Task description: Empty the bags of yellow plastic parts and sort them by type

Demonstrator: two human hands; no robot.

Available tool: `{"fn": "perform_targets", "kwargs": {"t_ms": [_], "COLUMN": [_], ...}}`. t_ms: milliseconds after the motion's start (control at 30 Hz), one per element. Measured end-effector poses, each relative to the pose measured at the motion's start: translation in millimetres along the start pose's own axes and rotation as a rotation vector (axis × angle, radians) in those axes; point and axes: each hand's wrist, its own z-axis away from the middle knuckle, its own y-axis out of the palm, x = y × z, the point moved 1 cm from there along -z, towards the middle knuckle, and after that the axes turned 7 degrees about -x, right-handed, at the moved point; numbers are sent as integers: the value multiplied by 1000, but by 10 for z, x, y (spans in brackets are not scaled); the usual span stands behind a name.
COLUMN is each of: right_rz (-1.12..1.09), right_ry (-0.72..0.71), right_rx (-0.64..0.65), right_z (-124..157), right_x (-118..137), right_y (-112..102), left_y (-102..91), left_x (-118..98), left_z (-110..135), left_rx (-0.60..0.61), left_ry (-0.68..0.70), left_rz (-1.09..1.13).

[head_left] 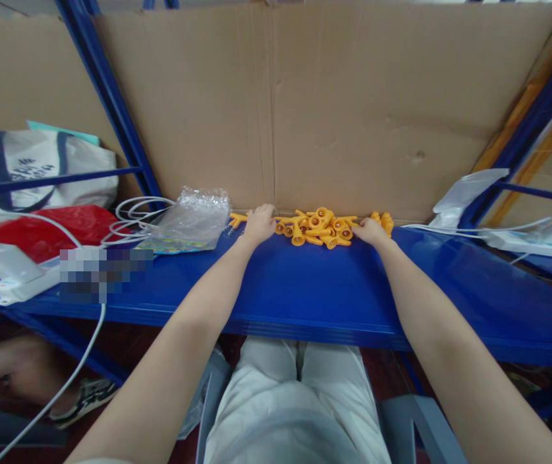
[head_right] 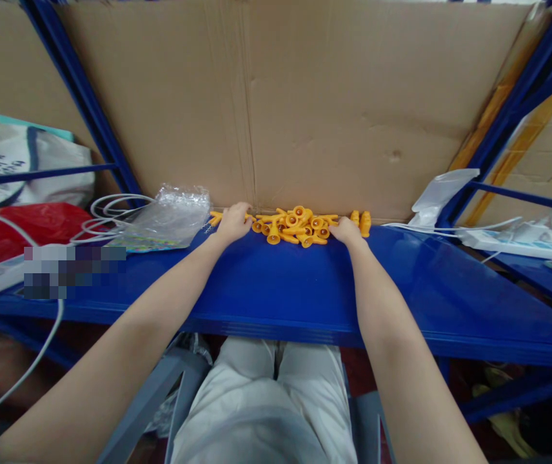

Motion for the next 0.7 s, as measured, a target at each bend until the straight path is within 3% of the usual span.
{"fn": "perform_targets", "kwargs": {"t_ms": [233,367,533,633,700], "right_rz": [-381,-496,-410,-331,-309], "right_ry": [248,243,70,-151,-358], "right_rx": [-52,-182,-401,-500,-500], "right_z": [-23,-69,-105,-30,61], "right_x": [45,88,177,309,426], "right_y": [-65,-95,-159,-199,-205], "left_y": [132,232,256,182,120], "left_x": [-145,-199,-222,-228,-234], "left_z": [-2,8,7,13,20], "left_rx": [103,217,233,108,-10], "left_ry": [233,280,291,297,297], "left_rz": [39,71,109,142,157]}}
